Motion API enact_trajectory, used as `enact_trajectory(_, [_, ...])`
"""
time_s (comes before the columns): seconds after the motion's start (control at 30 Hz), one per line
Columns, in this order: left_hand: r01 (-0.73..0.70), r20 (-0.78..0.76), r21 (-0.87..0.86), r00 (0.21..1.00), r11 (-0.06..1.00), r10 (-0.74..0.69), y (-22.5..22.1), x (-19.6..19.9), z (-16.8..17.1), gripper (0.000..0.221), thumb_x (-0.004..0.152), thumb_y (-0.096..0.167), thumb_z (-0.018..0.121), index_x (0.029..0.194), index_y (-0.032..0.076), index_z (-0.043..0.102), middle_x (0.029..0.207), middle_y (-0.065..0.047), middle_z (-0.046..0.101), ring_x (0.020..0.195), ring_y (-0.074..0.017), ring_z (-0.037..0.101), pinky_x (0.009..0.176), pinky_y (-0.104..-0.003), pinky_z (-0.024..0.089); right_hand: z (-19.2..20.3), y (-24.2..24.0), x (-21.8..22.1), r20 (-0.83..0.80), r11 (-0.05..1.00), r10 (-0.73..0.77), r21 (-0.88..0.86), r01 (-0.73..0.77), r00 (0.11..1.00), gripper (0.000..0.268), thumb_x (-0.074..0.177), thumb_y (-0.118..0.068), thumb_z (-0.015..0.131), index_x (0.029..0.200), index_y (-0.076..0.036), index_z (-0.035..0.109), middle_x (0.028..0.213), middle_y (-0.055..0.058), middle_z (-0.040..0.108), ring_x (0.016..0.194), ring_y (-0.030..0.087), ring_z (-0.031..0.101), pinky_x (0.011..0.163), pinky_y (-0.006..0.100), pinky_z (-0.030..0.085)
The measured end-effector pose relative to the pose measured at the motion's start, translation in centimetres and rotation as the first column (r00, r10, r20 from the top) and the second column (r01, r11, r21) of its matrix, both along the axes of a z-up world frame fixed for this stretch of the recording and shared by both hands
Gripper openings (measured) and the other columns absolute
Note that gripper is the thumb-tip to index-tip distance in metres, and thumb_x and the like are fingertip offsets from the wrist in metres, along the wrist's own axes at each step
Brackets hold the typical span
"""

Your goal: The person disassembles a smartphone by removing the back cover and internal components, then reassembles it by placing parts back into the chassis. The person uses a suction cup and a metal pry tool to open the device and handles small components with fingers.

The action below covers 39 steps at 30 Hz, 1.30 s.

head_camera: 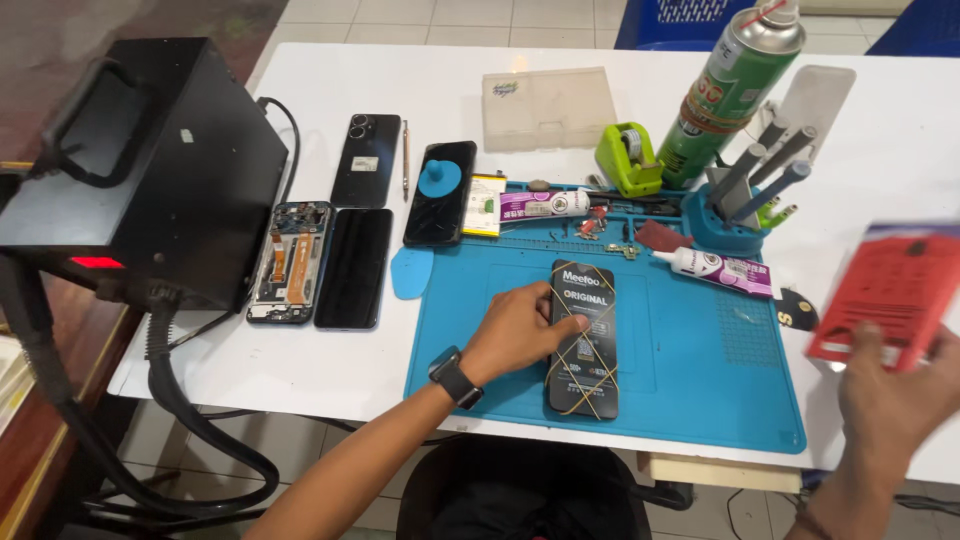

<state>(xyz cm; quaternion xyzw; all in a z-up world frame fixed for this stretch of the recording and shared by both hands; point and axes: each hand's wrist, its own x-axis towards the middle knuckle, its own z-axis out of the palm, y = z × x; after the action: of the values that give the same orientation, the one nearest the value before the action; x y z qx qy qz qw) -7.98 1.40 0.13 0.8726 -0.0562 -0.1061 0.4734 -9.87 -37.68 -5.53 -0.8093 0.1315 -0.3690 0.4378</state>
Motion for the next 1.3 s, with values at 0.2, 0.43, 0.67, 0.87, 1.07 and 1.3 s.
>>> enact_trajectory(0.2, [-0.054,0.205,0.117,0.978,0.992,0.029,0.1,-0.5,0.0,0.052,0.076,0.044,0.085,0.076,-0.004,0.065,0.070,-0.014,0.065,0.062,-0.0287,0.063,0.060,-0.041,0.052,7.3,7.3,-6.4,-0.059,0.985,-0.022,0.169,0.031,0.998,0.038,0.105,-0.020,0.079,0.128,0.005,0.062,0.111,0.014,0.070,0.092,0.016,0.068,0.081,0.027,0.054])
enact_trajectory(0.43, [-0.059,0.320,0.116,0.947,0.991,0.019,1.0,-1.0,-0.1,0.047,0.083,0.041,0.081,0.095,-0.003,0.071,0.075,-0.016,0.067,0.068,-0.0315,0.065,0.063,-0.043,0.052,9.7,13.5,-3.9,0.120,0.935,0.282,0.189,-0.301,0.952,0.033,0.102,-0.008,0.079,0.126,0.005,0.060,0.106,0.011,0.072,0.095,0.010,0.070,0.082,0.025,0.056])
enact_trajectory(0.67, [0.008,0.659,-0.152,0.746,0.988,0.095,2.0,-0.7,3.9,0.053,0.096,0.034,0.073,0.140,0.007,0.058,0.118,-0.016,0.067,0.097,-0.0258,0.070,0.077,-0.036,0.060,11.2,13.7,-0.5,0.078,0.874,0.462,0.129,-0.468,0.884,0.027,0.104,-0.003,0.074,0.126,0.005,0.063,0.110,0.012,0.073,0.099,0.011,0.070,0.084,0.025,0.057])
enact_trajectory(0.87, [0.212,0.604,-0.126,0.791,0.969,-0.094,1.6,1.8,5.5,0.059,0.087,0.029,0.081,0.141,0.014,0.062,0.109,-0.008,0.069,0.091,-0.0167,0.068,0.076,-0.030,0.062,12.1,14.3,0.7,0.226,0.771,0.552,0.227,-0.594,0.803,0.029,0.104,-0.003,0.074,0.128,0.005,0.060,0.112,0.017,0.073,0.100,0.015,0.072,0.089,0.032,0.061])
enact_trajectory(1.07, [0.162,0.259,-0.465,0.965,0.870,-0.041,2.3,2.5,4.4,0.033,0.092,0.029,0.076,0.120,0.011,0.074,0.108,-0.004,0.075,0.081,-0.0087,0.072,0.069,-0.029,0.062,11.5,15.4,1.4,0.403,0.373,0.682,0.526,-0.765,0.610,0.034,0.097,-0.012,0.066,0.129,-0.004,0.057,0.117,0.015,0.071,0.101,0.017,0.074,0.088,0.034,0.064])
enact_trajectory(1.3, [0.188,0.483,0.170,0.840,0.967,-0.248,4.9,1.7,2.6,0.037,0.085,0.030,0.080,0.113,0.007,0.075,0.089,-0.009,0.072,0.078,-0.0240,0.069,0.072,-0.038,0.057,8.4,15.9,1.4,0.074,0.740,0.559,0.405,-0.537,0.826,0.030,0.106,-0.014,0.063,0.130,0.004,0.062,0.115,0.012,0.072,0.096,0.011,0.068,0.083,0.026,0.058])
